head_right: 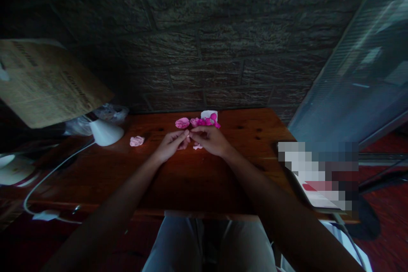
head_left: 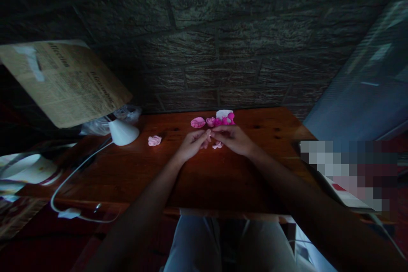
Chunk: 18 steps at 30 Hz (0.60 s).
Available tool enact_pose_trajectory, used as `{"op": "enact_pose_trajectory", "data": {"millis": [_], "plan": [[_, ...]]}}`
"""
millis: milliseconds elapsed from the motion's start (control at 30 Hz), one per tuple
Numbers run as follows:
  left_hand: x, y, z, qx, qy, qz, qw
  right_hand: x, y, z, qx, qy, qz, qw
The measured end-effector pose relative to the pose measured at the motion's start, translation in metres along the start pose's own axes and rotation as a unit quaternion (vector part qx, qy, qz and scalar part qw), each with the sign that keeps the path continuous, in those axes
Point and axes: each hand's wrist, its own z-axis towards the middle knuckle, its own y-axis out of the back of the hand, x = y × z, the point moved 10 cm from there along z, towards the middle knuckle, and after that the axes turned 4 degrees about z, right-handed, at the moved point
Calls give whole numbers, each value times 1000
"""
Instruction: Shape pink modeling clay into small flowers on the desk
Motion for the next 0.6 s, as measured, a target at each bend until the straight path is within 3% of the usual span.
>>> {"op": "enact_pose_trajectory", "data": {"millis": [200, 600], "plan": [[-4, -2, 1, 4, 1, 40, 999, -2, 1, 0, 0, -2, 13, 1000], [-1, 2, 2, -10, -4, 25, 1000, -6, -6, 2, 27, -17, 15, 999]]}}
